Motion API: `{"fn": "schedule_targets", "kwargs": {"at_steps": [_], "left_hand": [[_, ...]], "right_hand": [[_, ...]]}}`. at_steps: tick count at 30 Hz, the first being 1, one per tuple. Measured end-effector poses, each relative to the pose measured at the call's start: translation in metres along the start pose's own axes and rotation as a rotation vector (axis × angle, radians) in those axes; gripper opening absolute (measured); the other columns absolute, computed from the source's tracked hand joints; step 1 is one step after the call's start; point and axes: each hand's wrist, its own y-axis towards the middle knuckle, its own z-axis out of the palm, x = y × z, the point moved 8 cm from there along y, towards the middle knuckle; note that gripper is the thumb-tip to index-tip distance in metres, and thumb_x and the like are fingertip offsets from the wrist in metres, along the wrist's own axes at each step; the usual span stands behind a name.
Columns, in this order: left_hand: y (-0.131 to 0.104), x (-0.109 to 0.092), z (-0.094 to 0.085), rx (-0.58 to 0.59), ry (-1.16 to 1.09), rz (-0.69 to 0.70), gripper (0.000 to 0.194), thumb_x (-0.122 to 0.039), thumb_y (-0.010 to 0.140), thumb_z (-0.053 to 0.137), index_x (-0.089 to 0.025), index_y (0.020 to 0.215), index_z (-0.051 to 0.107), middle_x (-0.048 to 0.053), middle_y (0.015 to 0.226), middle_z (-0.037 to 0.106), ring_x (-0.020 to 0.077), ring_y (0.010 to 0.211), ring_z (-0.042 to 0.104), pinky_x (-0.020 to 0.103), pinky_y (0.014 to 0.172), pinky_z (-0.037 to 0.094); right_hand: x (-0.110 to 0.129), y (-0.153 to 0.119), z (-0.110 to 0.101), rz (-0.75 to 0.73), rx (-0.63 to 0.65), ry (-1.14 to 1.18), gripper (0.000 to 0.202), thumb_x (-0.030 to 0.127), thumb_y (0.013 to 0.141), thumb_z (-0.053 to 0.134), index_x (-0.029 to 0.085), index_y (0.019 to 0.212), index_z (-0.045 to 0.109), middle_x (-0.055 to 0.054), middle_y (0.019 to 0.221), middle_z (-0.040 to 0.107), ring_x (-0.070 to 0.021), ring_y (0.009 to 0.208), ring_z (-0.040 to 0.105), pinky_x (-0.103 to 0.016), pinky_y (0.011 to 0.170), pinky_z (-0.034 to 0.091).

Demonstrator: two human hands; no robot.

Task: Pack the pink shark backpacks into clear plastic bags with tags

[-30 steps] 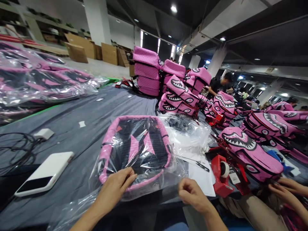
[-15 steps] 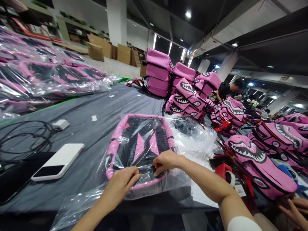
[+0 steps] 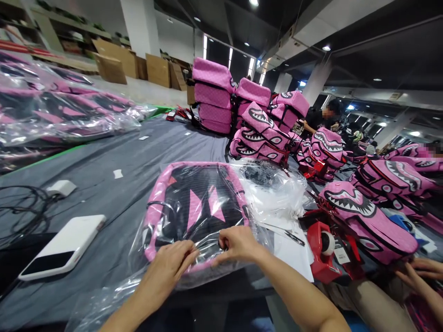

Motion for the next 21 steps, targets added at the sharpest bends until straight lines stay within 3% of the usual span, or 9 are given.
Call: {"fn": "schedule_targets", "kwargs": {"at_steps": [3, 5, 7, 9, 15, 21], "left_hand": [[-0.015, 0.014, -0.018, -0.131, 0.147, 0.144, 0.050, -0.070, 0.094, 0.042, -0.028, 0.098, 0.069, -0.002, 0.075, 0.069, 0.0221, 0.076, 0.066, 0.045, 0.096, 0.042], [-0.029, 0.033, -0.037, -0.240, 0.251, 0.181, 0.051, -0.070, 0.095, 0.039, -0.031, 0.090, 0.072, -0.002, 0.072, 0.071, 0.0218, 0.073, 0.066, 0.054, 0.107, 0.035], [-0.040, 0.055, -0.049, -0.223, 0.273, 0.149, 0.050, -0.066, 0.097, 0.038, -0.032, 0.083, 0.072, -0.003, 0.078, 0.075, 0.0216, 0.077, 0.068, 0.054, 0.107, 0.035], [-0.046, 0.069, -0.056, -0.182, 0.235, 0.098, 0.047, -0.067, 0.096, 0.042, -0.033, 0.088, 0.073, -0.002, 0.087, 0.078, 0.0222, 0.083, 0.069, 0.051, 0.103, 0.040], [-0.044, 0.060, -0.055, -0.122, 0.154, 0.035, 0.053, -0.069, 0.096, 0.037, -0.030, 0.091, 0.072, -0.001, 0.090, 0.077, 0.0204, 0.083, 0.069, 0.052, 0.106, 0.034], [-0.044, 0.060, -0.057, -0.037, 0.106, -0.025, 0.052, -0.076, 0.088, 0.048, -0.030, 0.095, 0.071, -0.003, 0.079, 0.071, 0.0201, 0.081, 0.065, 0.046, 0.101, 0.039]], "right_hand": [[-0.004, 0.006, 0.002, 0.019, 0.020, 0.004, 0.043, 0.050, 0.066, 0.092, 0.021, 0.076, 0.061, 0.008, 0.069, 0.060, -0.0105, 0.066, 0.052, -0.024, 0.060, 0.021], [-0.005, 0.005, -0.002, -0.005, 0.006, 0.006, 0.043, 0.048, 0.066, 0.092, 0.021, 0.076, 0.060, 0.008, 0.070, 0.060, -0.0103, 0.067, 0.052, -0.024, 0.059, 0.021], [-0.004, 0.002, -0.004, -0.037, -0.030, 0.022, 0.043, 0.047, 0.067, 0.093, 0.020, 0.075, 0.060, 0.007, 0.070, 0.061, -0.0105, 0.069, 0.052, -0.024, 0.059, 0.021], [-0.003, -0.003, -0.004, -0.068, -0.077, 0.043, 0.044, 0.047, 0.067, 0.093, 0.020, 0.074, 0.060, 0.006, 0.071, 0.061, -0.0110, 0.071, 0.053, -0.024, 0.059, 0.022], [-0.004, -0.011, -0.003, -0.096, -0.197, 0.094, 0.044, 0.048, 0.068, 0.093, 0.020, 0.073, 0.060, 0.004, 0.070, 0.061, -0.0141, 0.075, 0.054, -0.025, 0.061, 0.024], [-0.004, -0.011, -0.006, -0.053, -0.153, 0.108, 0.042, 0.043, 0.067, 0.094, 0.019, 0.073, 0.061, 0.005, 0.069, 0.061, -0.0127, 0.073, 0.053, -0.025, 0.061, 0.024]]}}
